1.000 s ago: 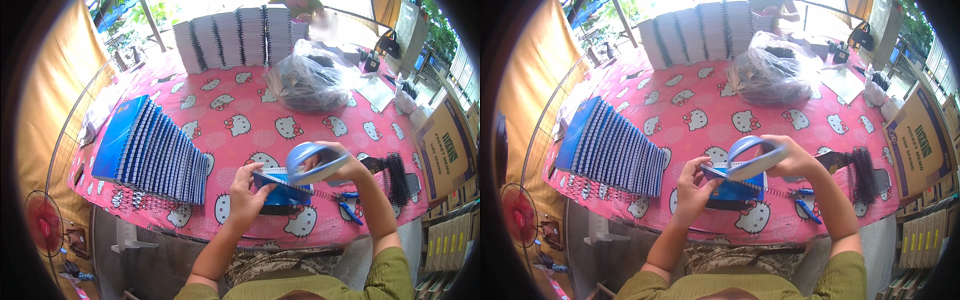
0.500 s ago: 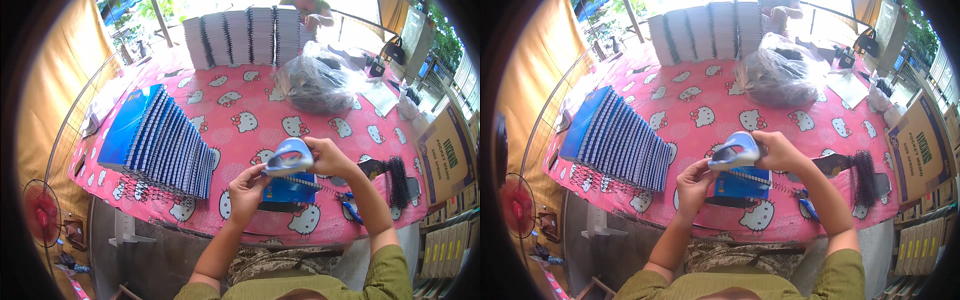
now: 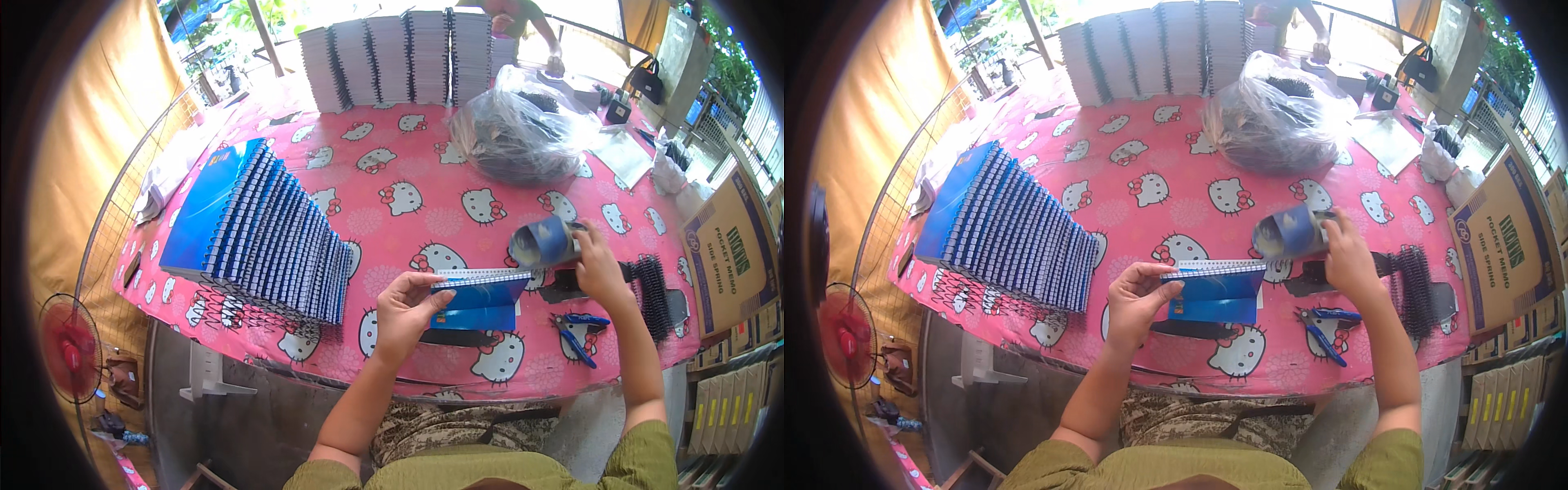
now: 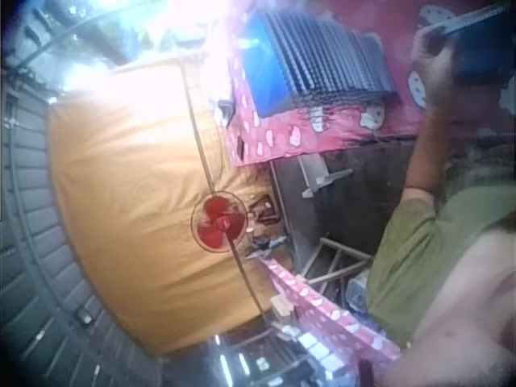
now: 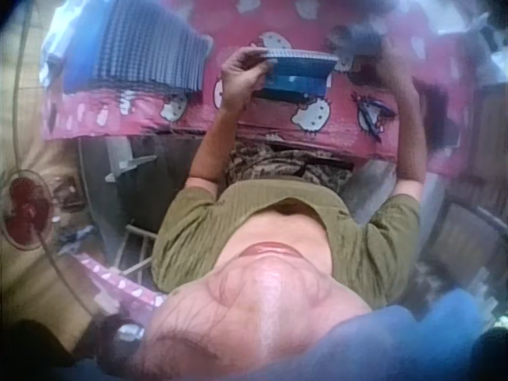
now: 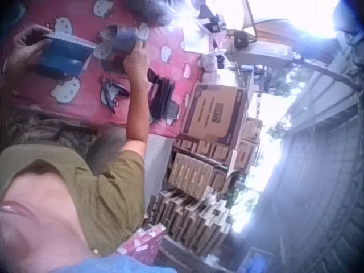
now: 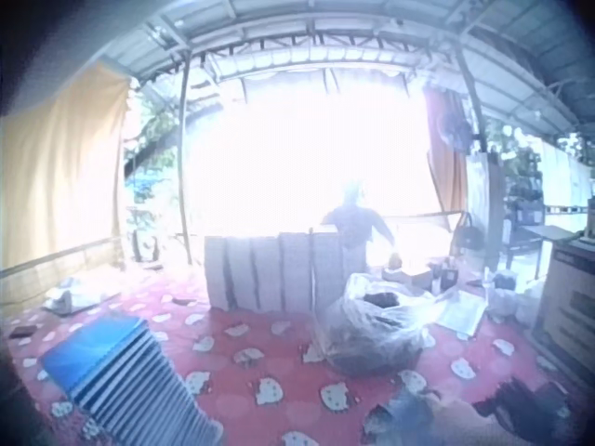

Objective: The person trims the excess spiral wire from the ends of notebooks using wire cutters and stacks the finished notebooks on a table.

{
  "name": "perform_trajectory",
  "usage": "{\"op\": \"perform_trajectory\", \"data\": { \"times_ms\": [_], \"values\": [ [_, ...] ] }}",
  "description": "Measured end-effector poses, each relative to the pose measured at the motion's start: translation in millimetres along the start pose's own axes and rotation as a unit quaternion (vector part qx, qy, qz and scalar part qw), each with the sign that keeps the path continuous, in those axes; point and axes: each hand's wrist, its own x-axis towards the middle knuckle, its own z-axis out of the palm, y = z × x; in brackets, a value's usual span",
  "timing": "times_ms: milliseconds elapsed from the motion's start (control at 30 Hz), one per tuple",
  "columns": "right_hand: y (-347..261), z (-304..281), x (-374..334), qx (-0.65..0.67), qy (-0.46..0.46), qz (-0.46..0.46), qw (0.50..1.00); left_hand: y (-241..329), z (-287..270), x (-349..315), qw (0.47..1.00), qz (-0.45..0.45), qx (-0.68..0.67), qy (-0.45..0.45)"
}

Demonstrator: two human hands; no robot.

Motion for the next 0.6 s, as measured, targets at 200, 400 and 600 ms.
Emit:
{"op": "perform_trajectory", "data": {
  "times_ms": [200, 400, 600],
  "values": [
    [-49, -44, -107, 0.089, -0.085, 0.027, 0.992, 38, 8, -28, 0.897, 0.395, 0.192, 0.044],
    [-55, -28, -138, 0.079, -0.032, 0.048, 0.995, -3, -2, -35, 0.903, 0.314, 0.293, -0.015],
    [-129, -45, -84, 0.286, -0.008, -0.036, 0.957, 8, 11, -34, 0.903, 0.301, 0.296, 0.082]
  ]
}}
